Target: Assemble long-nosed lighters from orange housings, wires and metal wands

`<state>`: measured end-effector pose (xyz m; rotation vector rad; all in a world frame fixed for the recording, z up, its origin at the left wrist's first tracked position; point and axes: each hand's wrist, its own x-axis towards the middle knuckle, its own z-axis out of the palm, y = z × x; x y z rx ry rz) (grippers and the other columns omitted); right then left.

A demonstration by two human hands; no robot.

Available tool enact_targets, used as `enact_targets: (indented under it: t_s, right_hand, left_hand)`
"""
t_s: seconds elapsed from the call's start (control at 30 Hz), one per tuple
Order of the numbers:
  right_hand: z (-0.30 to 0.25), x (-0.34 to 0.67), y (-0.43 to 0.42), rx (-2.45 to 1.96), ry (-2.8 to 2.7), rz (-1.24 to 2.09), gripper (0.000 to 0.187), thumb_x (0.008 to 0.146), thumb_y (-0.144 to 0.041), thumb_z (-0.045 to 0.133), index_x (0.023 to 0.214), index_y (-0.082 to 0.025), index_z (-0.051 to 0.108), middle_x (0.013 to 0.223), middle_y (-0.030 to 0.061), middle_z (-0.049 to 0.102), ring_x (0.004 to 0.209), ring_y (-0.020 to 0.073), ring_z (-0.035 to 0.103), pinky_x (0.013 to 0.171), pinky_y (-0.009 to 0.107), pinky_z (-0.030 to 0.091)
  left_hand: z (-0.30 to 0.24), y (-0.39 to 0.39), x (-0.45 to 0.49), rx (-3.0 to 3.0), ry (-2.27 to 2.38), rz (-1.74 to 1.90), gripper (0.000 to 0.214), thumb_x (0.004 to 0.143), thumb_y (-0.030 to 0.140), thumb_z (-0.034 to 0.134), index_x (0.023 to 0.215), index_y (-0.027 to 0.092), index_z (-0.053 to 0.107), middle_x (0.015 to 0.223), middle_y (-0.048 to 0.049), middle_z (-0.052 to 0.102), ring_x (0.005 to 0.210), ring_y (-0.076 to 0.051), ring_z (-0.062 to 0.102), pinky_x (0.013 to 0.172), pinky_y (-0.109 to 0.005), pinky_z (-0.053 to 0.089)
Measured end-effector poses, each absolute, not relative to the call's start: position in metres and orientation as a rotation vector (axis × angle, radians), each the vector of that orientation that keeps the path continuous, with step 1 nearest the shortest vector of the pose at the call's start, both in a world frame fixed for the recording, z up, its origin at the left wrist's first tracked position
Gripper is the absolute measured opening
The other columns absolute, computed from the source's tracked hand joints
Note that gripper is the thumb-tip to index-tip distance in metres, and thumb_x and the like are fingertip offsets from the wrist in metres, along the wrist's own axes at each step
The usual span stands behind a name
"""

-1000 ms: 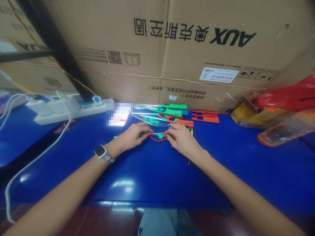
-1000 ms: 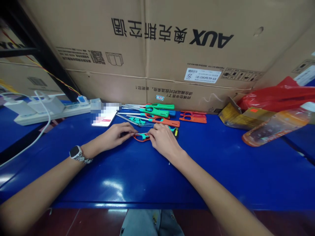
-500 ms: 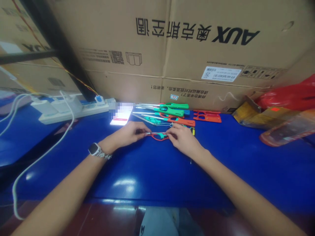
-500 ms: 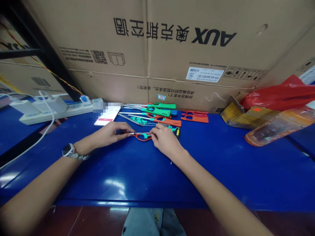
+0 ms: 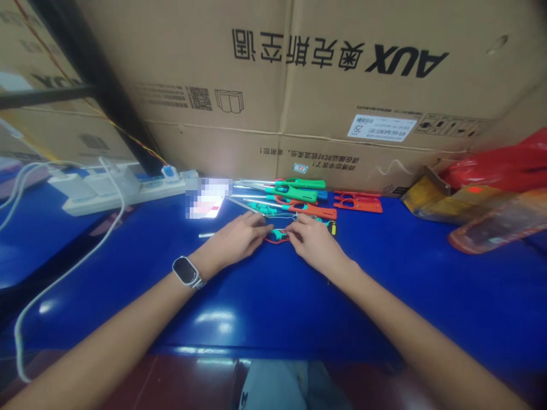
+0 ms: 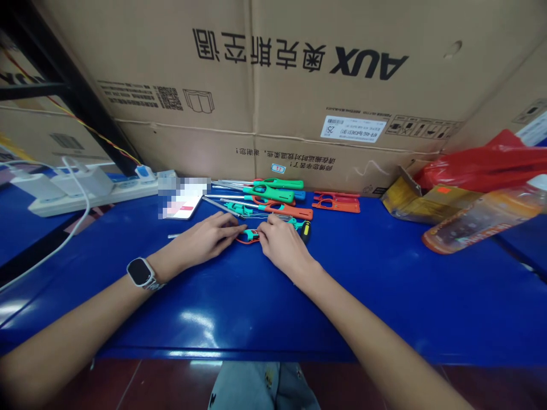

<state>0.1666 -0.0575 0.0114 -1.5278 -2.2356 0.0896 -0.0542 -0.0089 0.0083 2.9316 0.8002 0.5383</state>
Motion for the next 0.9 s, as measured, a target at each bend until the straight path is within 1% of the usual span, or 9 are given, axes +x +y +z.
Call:
enact_targets:
  t_s: [0.1, 0.23, 0.3, 0.47, 0.57, 0.67, 0.77, 0.87, 0.9]
  right_hand:
    - [0.017, 0.165, -0.061, -1.563, -2.307, 0.08, 0.023, 0.096, -0.015, 0.051, 0.1, -0.015, 0.074, 0.096, 0.0097, 0.064, 0.08, 0.0201, 0.065, 0.076, 0.033, 0.052]
    - [0.022, 0.17, -0.067, -1.467, -2.386, 0.135, 0.026, 0.098, -0.016, 0.048, 0.101, -0.013, 0.074, 0.099, 0.0105, 0.061, 0.084, 0.0199, 0.065, 0.082, 0.035, 0.054]
    - [0.021, 0.175, -0.07, -1.403, -2.399, 0.155, 0.028, 0.099, -0.017, 0.046, 0.105, -0.013, 0.074, 0.1, 0.0107, 0.06, 0.088, 0.0205, 0.064, 0.086, 0.037, 0.054]
    - [0.016, 0.188, -0.075, -1.317, -2.42, 0.116, 0.034, 0.099, -0.022, 0.047, 0.124, -0.015, 0.068, 0.108, 0.0133, 0.054, 0.096, 0.0224, 0.06, 0.09, 0.041, 0.055]
    - [0.013, 0.194, -0.078, -1.297, -2.439, 0.057, 0.037, 0.099, -0.024, 0.048, 0.131, -0.016, 0.065, 0.109, 0.0141, 0.053, 0.098, 0.0234, 0.058, 0.09, 0.042, 0.055]
    - [0.013, 0.197, -0.081, -1.333, -2.459, -0.031, 0.037, 0.101, -0.024, 0.044, 0.13, -0.016, 0.066, 0.107, 0.0143, 0.057, 0.095, 0.0239, 0.058, 0.087, 0.044, 0.055]
    - [0.014, 0.197, -0.082, -1.352, -2.527, -0.112, 0.037, 0.101, -0.026, 0.046, 0.129, -0.015, 0.067, 0.105, 0.0153, 0.061, 0.098, 0.0267, 0.059, 0.087, 0.046, 0.054]
    - [0.016, 0.199, -0.082, -1.344, -2.569, -0.093, 0.039, 0.101, -0.03, 0.046, 0.131, -0.014, 0.065, 0.109, 0.0166, 0.063, 0.103, 0.0283, 0.059, 0.089, 0.048, 0.053]
    - [0.016, 0.2, -0.081, -1.334, -2.569, -0.07, 0.039, 0.101, -0.031, 0.046, 0.131, -0.015, 0.064, 0.111, 0.0167, 0.062, 0.105, 0.0283, 0.059, 0.09, 0.049, 0.053]
  left_hand:
    - [0.009, -0.013, -0.054, 2.995, 0.848, 0.478, 0.036, 0.1, 0.024, 0.042, 0.123, 0.014, 0.068, 0.106, -0.0128, 0.062, 0.095, -0.025, 0.058, 0.087, -0.042, 0.052]
    - [0.008, -0.019, -0.051, 2.986, 0.935, 0.477, 0.041, 0.101, 0.044, 0.045, 0.117, 0.016, 0.069, 0.105, -0.0118, 0.061, 0.1, -0.026, 0.058, 0.092, -0.044, 0.049]
    - [0.006, -0.02, -0.049, 2.975, 0.961, 0.496, 0.043, 0.1, 0.05, 0.045, 0.113, 0.017, 0.07, 0.103, -0.0109, 0.061, 0.1, -0.026, 0.058, 0.093, -0.044, 0.049]
    - [0.003, -0.019, -0.048, 2.951, 0.962, 0.543, 0.041, 0.1, 0.048, 0.046, 0.112, 0.018, 0.071, 0.103, -0.0099, 0.062, 0.099, -0.024, 0.058, 0.092, -0.042, 0.049]
    - [0.003, -0.019, -0.048, 2.934, 0.954, 0.555, 0.042, 0.1, 0.05, 0.047, 0.113, 0.019, 0.072, 0.104, -0.01, 0.062, 0.098, -0.024, 0.059, 0.089, -0.041, 0.05]
    - [0.005, -0.019, -0.048, 2.929, 0.957, 0.553, 0.042, 0.099, 0.05, 0.047, 0.114, 0.02, 0.073, 0.104, -0.0096, 0.063, 0.098, -0.024, 0.059, 0.09, -0.042, 0.05]
    - [0.006, -0.019, -0.049, 2.939, 0.971, 0.526, 0.041, 0.099, 0.049, 0.047, 0.114, 0.021, 0.073, 0.106, -0.0093, 0.063, 0.1, -0.024, 0.059, 0.091, -0.041, 0.049]
    - [0.009, -0.022, -0.048, 2.989, 1.0, 0.477, 0.042, 0.099, 0.051, 0.047, 0.115, 0.02, 0.071, 0.108, -0.0101, 0.063, 0.102, -0.026, 0.058, 0.089, -0.042, 0.049]
    - [0.01, -0.023, -0.046, 3.011, 1.018, 0.474, 0.044, 0.099, 0.051, 0.047, 0.118, 0.019, 0.07, 0.111, -0.0111, 0.063, 0.103, -0.027, 0.058, 0.088, -0.043, 0.048]
